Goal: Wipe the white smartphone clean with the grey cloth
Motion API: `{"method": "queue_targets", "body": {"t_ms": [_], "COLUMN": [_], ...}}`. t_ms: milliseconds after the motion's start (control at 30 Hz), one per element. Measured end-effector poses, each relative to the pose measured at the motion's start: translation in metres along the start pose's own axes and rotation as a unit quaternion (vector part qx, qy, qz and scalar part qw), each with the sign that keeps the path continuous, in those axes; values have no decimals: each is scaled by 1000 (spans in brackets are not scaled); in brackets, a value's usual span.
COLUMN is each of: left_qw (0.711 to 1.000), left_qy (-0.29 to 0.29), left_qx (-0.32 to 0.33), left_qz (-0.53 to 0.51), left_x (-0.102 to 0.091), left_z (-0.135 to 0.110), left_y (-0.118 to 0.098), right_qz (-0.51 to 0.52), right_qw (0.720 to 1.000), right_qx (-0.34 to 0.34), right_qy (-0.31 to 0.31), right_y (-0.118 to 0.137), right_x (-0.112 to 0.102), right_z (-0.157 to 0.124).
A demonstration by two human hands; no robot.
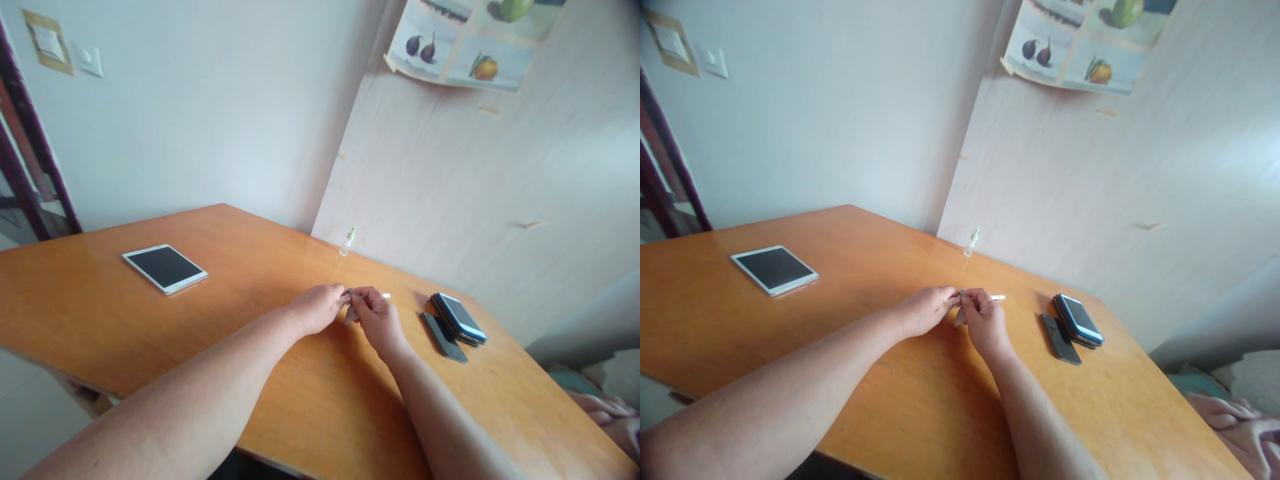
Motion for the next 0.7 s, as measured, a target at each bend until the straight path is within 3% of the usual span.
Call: {"method": "queue_targets", "body": {"t_ms": [200, 400, 633, 700], "left_qw": [999, 999, 999, 999], "left_qy": [-6, -4, 14, 16], "left_qx": [17, 19, -9, -11], "left_qz": [34, 46, 39, 40], "left_x": [4, 1, 4, 5], "left_z": [1, 0, 1, 1], "left_y": [-2, -3, -1, -1], "right_qz": [2, -25, 6, -12], "right_qw": [1000, 1000, 987, 986], "right_qx": [10, -5, 71, 70], "right_qy": [-17, 10, -144, -153], "right_y": [-5, 0, -32, -32], "right_x": [-6, 2, -68, -69], "right_z": [0, 0, 7, 5]}}
Point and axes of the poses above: each hand's wrist, its own z-axis towards the middle knuckle, its own x-axis out of the palm, y = z × x, the point moved 10 cm from there along z, towards the middle knuckle, and after that the axes turned 13 degrees about -x, right-handed, at the moved point
